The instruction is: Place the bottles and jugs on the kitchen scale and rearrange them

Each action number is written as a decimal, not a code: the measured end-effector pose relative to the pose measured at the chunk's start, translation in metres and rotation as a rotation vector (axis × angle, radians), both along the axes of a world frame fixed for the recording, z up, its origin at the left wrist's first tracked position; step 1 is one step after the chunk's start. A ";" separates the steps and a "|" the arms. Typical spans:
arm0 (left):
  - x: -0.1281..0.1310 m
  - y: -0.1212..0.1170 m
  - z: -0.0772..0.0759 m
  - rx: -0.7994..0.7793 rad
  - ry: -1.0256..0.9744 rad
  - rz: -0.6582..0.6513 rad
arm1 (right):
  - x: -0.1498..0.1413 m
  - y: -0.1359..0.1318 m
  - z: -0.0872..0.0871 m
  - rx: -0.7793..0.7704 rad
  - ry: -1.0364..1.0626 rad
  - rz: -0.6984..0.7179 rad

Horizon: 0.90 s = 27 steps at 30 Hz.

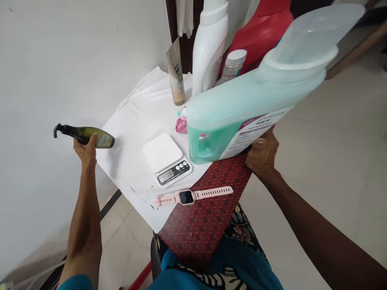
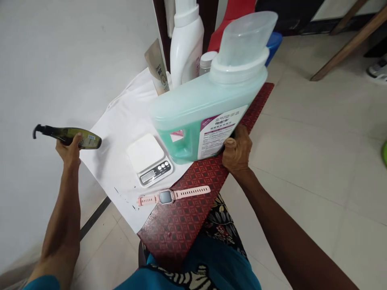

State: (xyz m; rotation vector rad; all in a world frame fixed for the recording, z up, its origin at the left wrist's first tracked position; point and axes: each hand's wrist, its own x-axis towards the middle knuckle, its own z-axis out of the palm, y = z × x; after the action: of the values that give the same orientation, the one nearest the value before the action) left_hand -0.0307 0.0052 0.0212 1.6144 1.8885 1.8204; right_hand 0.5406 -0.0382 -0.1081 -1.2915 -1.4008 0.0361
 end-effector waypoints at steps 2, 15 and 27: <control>0.030 -0.023 0.006 0.022 -0.125 0.054 | 0.000 -0.001 0.001 -0.014 -0.001 -0.002; 0.215 -0.096 0.045 -0.146 0.060 -0.384 | -0.006 0.000 0.006 -0.105 0.078 0.039; 0.228 -0.093 0.016 -0.265 0.068 -0.387 | -0.004 0.003 0.000 -0.093 0.083 0.045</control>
State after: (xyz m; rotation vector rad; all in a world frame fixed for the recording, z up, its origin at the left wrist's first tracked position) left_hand 0.1977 -0.0878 0.0374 1.8050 1.6119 1.3204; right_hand 0.5363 -0.0354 -0.1078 -1.3197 -1.3707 0.1854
